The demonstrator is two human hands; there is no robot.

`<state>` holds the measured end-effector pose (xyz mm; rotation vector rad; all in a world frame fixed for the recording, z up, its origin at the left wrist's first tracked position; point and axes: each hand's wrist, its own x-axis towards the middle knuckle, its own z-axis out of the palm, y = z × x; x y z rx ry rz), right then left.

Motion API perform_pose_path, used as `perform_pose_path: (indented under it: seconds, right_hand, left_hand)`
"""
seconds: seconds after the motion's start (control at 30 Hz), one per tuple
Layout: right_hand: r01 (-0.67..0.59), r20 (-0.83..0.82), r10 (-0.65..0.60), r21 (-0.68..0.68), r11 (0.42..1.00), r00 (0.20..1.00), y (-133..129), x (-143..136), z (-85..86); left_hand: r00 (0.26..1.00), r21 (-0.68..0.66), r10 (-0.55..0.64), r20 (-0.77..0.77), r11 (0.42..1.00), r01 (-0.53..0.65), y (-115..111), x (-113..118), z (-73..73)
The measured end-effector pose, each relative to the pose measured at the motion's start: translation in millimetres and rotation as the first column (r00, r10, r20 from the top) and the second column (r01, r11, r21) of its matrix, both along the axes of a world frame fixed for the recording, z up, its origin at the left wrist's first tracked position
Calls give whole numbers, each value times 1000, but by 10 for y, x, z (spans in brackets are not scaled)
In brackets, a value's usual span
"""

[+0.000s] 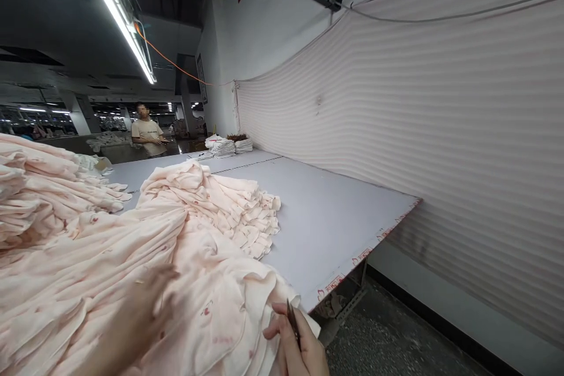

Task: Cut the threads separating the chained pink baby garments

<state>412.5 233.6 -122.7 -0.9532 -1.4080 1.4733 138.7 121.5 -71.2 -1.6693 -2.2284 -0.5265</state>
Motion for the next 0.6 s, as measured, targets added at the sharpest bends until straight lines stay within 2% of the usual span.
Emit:
perform_pose_path:
  seconds: [0.03,0.1,0.17,0.2,0.27,0.37,0.43,0.47,0.5,0.53,0.6]
  right_hand:
    - [-19,33,17,66,998,999,41,-63,61]
    - [-71,152,28,285,956,988,154,-203,178]
    - [-162,345,-23,496,853,938,296,-355,273]
    - [-215,436,-59,552,806,898,368,-428,311]
    - [-285,548,-107,581,763,830,494,-544,372]
    - [-285,537,-85,567,773,840,611,-609,438]
    - [-252,495,-67,549,797,867,653,-588,462]
    - [-226,466,-64,540,811,882,671,-570,466]
    - [-196,436,-70,535,822,897,691,-553,467]
    - [-165,409,-83,535,828,909,713,-540,465]
    - [-116,379,-126,555,824,917,756,-535,459]
  left_hand:
    - [984,-29,-105,140,993,110,116,247,-30]
    - [936,-112,-209,284,962,249,329,662,-99]
    - [939,-184,-160,304,957,223,505,918,-168]
    - [945,-198,-124,303,961,190,576,981,-201]
    - [944,-178,-74,322,974,137,676,1008,-269]
    - [929,-58,-90,358,991,118,737,915,-373]
    - [894,100,-190,405,982,163,736,836,-432]
    - [847,165,-242,474,969,184,730,798,-454]
    - [760,209,-288,583,957,203,726,763,-469]
    - [625,231,-314,715,949,213,724,730,-478]
    - [262,227,-283,922,947,225,734,667,-474]
